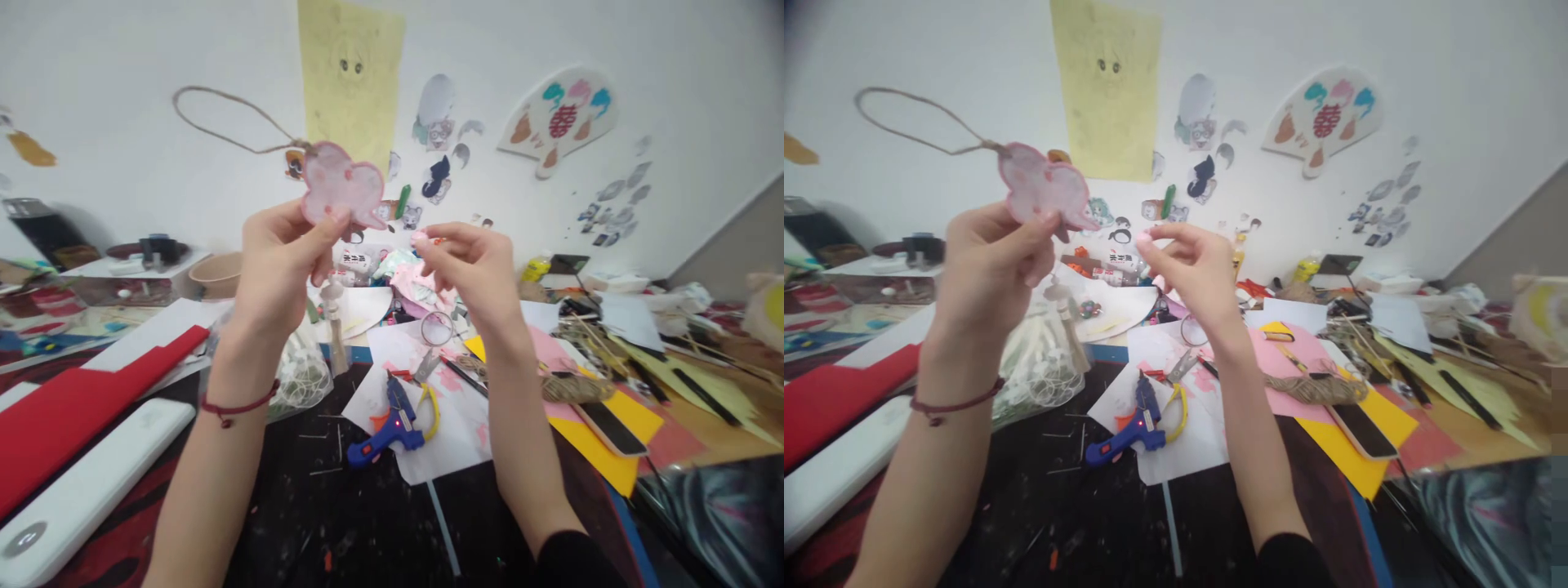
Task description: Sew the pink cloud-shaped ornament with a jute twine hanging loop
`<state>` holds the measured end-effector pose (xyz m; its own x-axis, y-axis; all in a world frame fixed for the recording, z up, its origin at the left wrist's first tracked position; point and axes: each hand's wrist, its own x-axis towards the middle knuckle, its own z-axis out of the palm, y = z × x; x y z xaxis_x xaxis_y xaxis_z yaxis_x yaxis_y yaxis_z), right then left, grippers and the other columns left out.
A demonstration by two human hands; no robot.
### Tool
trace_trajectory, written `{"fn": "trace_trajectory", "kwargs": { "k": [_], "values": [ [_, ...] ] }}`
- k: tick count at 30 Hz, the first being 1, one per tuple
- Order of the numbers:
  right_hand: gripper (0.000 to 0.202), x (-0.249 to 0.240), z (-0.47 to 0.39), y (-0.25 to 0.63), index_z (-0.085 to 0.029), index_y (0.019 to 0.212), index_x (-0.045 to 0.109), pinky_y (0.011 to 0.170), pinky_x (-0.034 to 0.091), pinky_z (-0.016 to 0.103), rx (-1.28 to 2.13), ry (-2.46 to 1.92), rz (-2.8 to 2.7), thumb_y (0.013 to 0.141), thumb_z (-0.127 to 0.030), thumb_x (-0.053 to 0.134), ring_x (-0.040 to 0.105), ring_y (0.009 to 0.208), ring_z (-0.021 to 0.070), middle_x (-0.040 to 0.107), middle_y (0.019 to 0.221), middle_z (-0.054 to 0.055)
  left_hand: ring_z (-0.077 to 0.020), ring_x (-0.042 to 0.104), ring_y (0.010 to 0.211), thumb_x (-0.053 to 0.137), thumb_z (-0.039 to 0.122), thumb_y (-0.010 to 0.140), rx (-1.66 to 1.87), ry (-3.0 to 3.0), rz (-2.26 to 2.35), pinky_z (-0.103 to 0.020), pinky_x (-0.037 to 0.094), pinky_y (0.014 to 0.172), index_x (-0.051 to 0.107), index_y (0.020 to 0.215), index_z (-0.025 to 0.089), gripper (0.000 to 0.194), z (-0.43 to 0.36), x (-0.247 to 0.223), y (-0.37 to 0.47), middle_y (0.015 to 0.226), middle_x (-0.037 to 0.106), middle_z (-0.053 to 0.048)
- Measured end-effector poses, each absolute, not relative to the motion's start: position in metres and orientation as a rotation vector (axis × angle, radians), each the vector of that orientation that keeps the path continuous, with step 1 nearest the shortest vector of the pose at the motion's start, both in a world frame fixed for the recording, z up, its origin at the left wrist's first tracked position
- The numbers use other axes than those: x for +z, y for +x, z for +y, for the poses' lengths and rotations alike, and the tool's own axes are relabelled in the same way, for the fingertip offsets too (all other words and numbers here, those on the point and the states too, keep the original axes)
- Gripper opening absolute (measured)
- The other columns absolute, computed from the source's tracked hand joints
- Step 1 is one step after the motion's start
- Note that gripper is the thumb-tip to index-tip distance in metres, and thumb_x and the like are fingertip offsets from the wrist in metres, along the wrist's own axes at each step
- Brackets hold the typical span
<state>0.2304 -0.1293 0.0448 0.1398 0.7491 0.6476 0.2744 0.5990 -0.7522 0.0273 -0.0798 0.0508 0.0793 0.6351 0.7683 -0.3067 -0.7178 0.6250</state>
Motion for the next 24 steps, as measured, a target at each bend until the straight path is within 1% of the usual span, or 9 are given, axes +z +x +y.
{"fn": "trace_trajectory", "kwargs": {
  "k": [2, 5, 9, 10, 13, 15, 17, 20, 24],
  "values": [
    [0.036, 0.044, -0.130, 0.228, -0.018, 0.092, 0.074, 0.045, 0.040, 0.024, 0.440, -0.971, -1.487, 0.077, -0.049, 0.081, 0.052, 0.049, 0.0078, 0.067, 0.063, -0.001, -0.0034, 0.030, 0.036, 0.083, 0.033, 0.081, 1.746, 1.676, 0.313, -0.030, 0.012, 0.036, 0.074, 0.067, 0.020, 0.022, -0.078, 0.050, 0.030, 0.053, 0.058, 0.003],
    [0.038, 0.042, -0.131, 0.220, -0.019, 0.093, 0.072, 0.046, 0.042, 0.023, 0.609, -0.924, -1.546, 0.078, -0.052, 0.079, 0.056, 0.053, 0.0088, 0.068, 0.066, 0.000, -0.0026, 0.033, 0.038, 0.082, 0.031, 0.082, 1.771, 1.705, 0.318, -0.031, 0.014, 0.036, 0.078, 0.071, 0.021, 0.015, -0.077, 0.047, 0.038, 0.068, 0.070, 0.002],
    [0.040, 0.037, -0.128, 0.210, -0.021, 0.098, 0.072, 0.054, 0.049, 0.023, 0.729, -0.827, -1.549, 0.075, -0.051, 0.082, 0.061, 0.063, 0.0103, 0.070, 0.075, -0.001, -0.0046, 0.038, 0.040, 0.085, 0.034, 0.079, 1.766, 1.750, 0.321, -0.030, 0.019, 0.034, 0.081, 0.075, 0.023, 0.013, -0.077, 0.040, 0.051, 0.066, 0.070, 0.001],
    [0.041, 0.036, -0.127, 0.208, -0.021, 0.101, 0.072, 0.056, 0.050, 0.023, 0.752, -0.803, -1.533, 0.074, -0.051, 0.082, 0.061, 0.064, 0.0103, 0.071, 0.078, -0.001, -0.0053, 0.040, 0.041, 0.085, 0.035, 0.078, 1.768, 1.767, 0.325, -0.030, 0.022, 0.034, 0.081, 0.077, 0.024, 0.012, -0.077, 0.038, 0.053, 0.068, 0.072, 0.001],
    [0.042, 0.034, -0.120, 0.207, -0.021, 0.099, 0.073, 0.057, 0.050, 0.024, 0.826, -0.757, -1.472, 0.072, -0.050, 0.084, 0.060, 0.063, 0.0093, 0.071, 0.079, -0.002, -0.0069, 0.047, 0.046, 0.084, 0.036, 0.079, 1.816, 1.811, 0.381, -0.029, 0.028, 0.035, 0.083, 0.082, 0.026, 0.011, -0.080, 0.034, 0.059, 0.085, 0.077, 0.000],
    [0.041, 0.033, -0.117, 0.207, -0.020, 0.093, 0.073, 0.056, 0.048, 0.024, 0.890, -0.748, -1.430, 0.068, -0.050, 0.087, 0.059, 0.059, 0.0088, 0.070, 0.074, -0.002, -0.0079, 0.050, 0.048, 0.082, 0.035, 0.080, 1.892, 1.829, 0.448, -0.028, 0.031, 0.035, 0.083, 0.085, 0.027, 0.009, -0.083, 0.031, 0.063, 0.088, 0.078, 0.002],
    [0.042, 0.032, -0.113, 0.207, -0.020, 0.089, 0.072, 0.053, 0.045, 0.024, 0.951, -0.731, -1.398, 0.065, -0.051, 0.088, 0.057, 0.057, 0.0087, 0.068, 0.068, -0.003, -0.0085, 0.052, 0.049, 0.078, 0.034, 0.083, 1.946, 1.843, 0.500, -0.028, 0.034, 0.036, 0.083, 0.088, 0.028, 0.008, -0.086, 0.029, 0.066, 0.083, 0.076, 0.003],
    [0.042, 0.028, -0.110, 0.206, -0.021, 0.087, 0.073, 0.053, 0.043, 0.023, 0.995, -0.663, -1.410, 0.069, -0.057, 0.085, 0.056, 0.057, 0.0082, 0.066, 0.066, -0.003, -0.0093, 0.054, 0.053, 0.072, 0.034, 0.089, 1.973, 1.867, 0.492, -0.028, 0.038, 0.042, 0.082, 0.094, 0.028, 0.012, -0.087, 0.026, 0.069, 0.080, 0.074, 0.003],
    [0.045, 0.024, -0.108, 0.205, -0.023, 0.081, 0.072, 0.055, 0.045, 0.023, 0.990, -0.670, -1.460, 0.071, -0.066, 0.078, 0.057, 0.059, 0.0080, 0.065, 0.069, -0.003, -0.0131, 0.056, 0.062, 0.068, 0.033, 0.092, 2.027, 1.917, 0.433, -0.033, 0.044, 0.055, 0.081, 0.090, 0.028, 0.014, -0.084, 0.022, 0.070, 0.078, 0.069, 0.001]
  ]
}}
